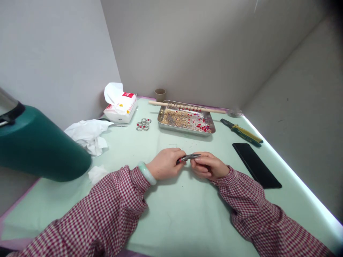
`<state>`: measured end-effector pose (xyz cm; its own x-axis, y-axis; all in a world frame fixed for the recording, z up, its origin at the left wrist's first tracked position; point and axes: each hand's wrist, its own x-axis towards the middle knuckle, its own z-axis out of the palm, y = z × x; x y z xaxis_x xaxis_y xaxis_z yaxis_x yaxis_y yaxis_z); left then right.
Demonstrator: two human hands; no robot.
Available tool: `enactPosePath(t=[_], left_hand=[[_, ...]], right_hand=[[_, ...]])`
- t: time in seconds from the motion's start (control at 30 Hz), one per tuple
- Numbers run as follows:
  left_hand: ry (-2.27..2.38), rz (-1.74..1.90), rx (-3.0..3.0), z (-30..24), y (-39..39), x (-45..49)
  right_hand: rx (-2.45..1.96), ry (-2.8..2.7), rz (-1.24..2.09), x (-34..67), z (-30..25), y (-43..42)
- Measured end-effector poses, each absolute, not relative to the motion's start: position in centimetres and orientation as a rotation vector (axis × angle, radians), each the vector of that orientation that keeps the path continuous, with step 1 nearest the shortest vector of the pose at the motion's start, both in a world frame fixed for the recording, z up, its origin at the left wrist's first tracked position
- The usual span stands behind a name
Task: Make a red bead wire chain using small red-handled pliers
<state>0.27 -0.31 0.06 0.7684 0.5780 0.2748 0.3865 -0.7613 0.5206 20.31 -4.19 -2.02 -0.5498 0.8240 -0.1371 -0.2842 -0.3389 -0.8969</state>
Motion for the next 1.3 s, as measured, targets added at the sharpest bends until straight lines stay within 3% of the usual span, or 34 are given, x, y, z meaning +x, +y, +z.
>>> enactPosePath(t=[1.3], left_hand=[[0.767, 0.562, 2.541, 0.11, -0.39, 0.27]], right_hand=[[-0.808, -1.165, 1.917, 20.1, -2.03, -4.33]])
